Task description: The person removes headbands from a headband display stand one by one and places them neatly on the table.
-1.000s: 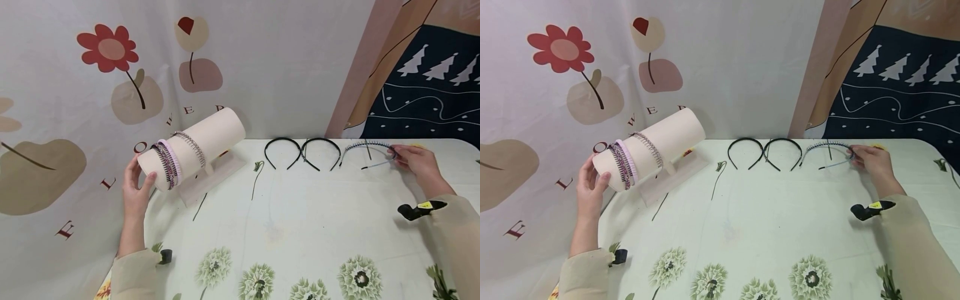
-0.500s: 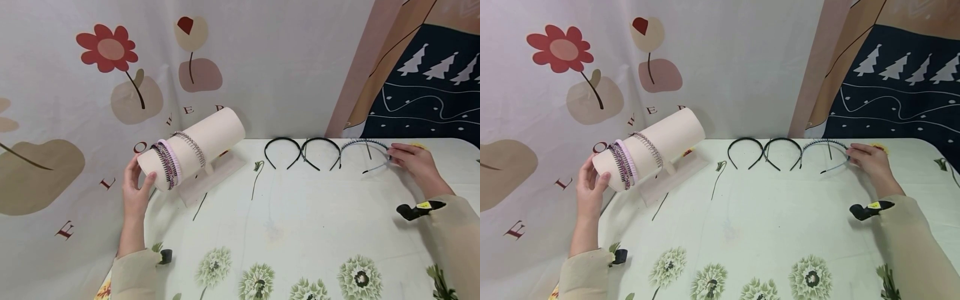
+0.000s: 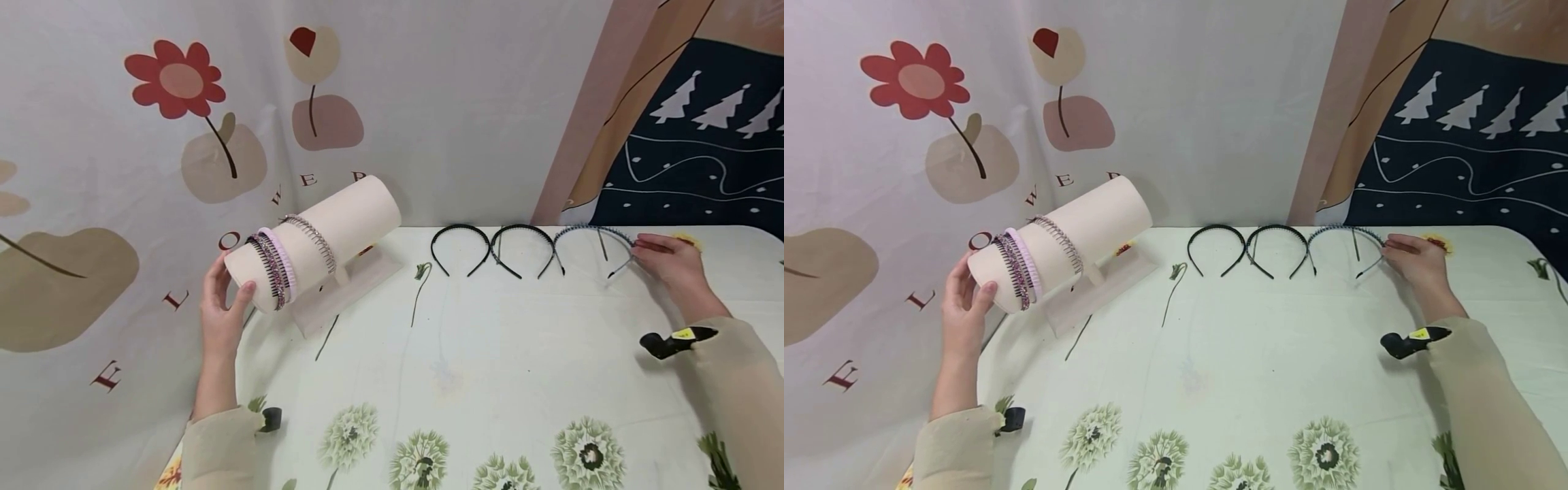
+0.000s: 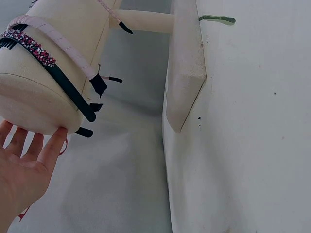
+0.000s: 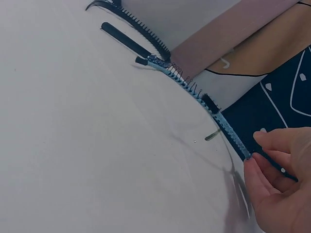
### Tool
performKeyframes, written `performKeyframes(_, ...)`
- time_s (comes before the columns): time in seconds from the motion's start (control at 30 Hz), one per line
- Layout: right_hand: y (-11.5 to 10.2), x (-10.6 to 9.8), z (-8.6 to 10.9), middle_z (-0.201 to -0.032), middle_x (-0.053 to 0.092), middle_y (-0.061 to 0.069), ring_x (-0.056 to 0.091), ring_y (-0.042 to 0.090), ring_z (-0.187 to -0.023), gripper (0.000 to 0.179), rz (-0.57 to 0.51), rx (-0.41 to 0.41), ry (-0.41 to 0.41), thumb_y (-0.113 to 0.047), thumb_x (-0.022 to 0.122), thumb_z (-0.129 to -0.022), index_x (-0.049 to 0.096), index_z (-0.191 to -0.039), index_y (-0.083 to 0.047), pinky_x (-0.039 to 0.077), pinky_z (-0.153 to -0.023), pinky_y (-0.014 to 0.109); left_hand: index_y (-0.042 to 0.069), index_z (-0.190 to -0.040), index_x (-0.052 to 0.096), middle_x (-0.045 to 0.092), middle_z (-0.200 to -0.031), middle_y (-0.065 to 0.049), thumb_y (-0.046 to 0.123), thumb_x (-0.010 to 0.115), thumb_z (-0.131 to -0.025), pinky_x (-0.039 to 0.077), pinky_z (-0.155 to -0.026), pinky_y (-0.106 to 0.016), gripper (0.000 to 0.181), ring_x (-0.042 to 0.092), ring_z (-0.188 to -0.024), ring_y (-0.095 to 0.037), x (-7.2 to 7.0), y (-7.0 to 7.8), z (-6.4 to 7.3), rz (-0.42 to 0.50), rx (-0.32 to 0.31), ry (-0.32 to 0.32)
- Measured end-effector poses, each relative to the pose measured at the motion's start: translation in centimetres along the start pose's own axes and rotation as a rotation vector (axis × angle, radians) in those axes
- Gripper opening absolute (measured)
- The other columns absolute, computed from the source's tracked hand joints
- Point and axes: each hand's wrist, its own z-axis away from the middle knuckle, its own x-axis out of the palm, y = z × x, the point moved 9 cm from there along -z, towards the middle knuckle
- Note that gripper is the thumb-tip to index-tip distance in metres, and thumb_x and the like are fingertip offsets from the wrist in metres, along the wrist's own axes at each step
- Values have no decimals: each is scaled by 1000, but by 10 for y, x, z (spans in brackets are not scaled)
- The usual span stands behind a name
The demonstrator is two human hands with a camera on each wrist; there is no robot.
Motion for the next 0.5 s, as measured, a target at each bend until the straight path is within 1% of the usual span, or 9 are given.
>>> performKeyframes(0.07,0,0,-1,-72,58,-34,55,-17,-73,48,57,-2,5,-13,66,-94,57,-138,-28,48,-64,4,15,-150,42,45,-152,2,4,64,-92,41,-99,-6,64,35,-146,-15,0,0,0,-2,-5,-1)
performKeyframes(0.1,0,0,-2,-72,57,-35,54,-17,-73,53,79,-5,6,-14,65,-94,52,-144,-24,48,-64,3,15,-150,42,45,-152,2,4,64,-92,41,-99,-6,64,35,-146,-16,0,0,0,1,-6,-2)
performKeyframes(0.13,0,1,-2,-72,57,-36,53,-18,-74,55,89,-9,5,-15,65,-94,49,-146,-22,48,-64,3,16,-150,42,44,-152,2,4,64,-92,41,-99,-6,64,35,-146,-16,0,0,0,3,-7,-3)
performKeyframes(0.33,1,2,-4,-76,55,-37,52,-18,-78,59,106,-7,-3,-19,63,-96,42,-152,-18,47,-66,2,15,-150,42,44,-152,2,3,64,-92,42,-99,-6,64,35,-146,-16,0,0,0,15,-7,-1)
performKeyframes(0.4,2,3,-5,-81,53,-36,51,-17,-82,61,121,2,-5,-22,62,-97,39,-153,-17,47,-67,2,15,-151,41,43,-153,2,4,64,-92,42,-99,-6,64,34,-146,-16,1,-1,0,6,-10,-1)
performKeyframes(0.43,3,3,-5,-84,53,-35,51,-16,-85,61,109,10,-7,-22,61,-97,39,-154,-16,47,-67,2,15,-151,41,43,-154,1,5,64,-92,41,-99,-5,64,34,-147,-16,1,-1,0,2,-13,-1)
performKeyframes(0.5,6,3,-6,-89,52,-33,51,-12,-94,62,114,26,-6,-24,61,-98,38,-154,-18,48,-72,2,15,-151,41,41,-156,0,5,64,-92,41,-100,-5,64,33,-147,-16,1,-1,0,-9,-16,-3)
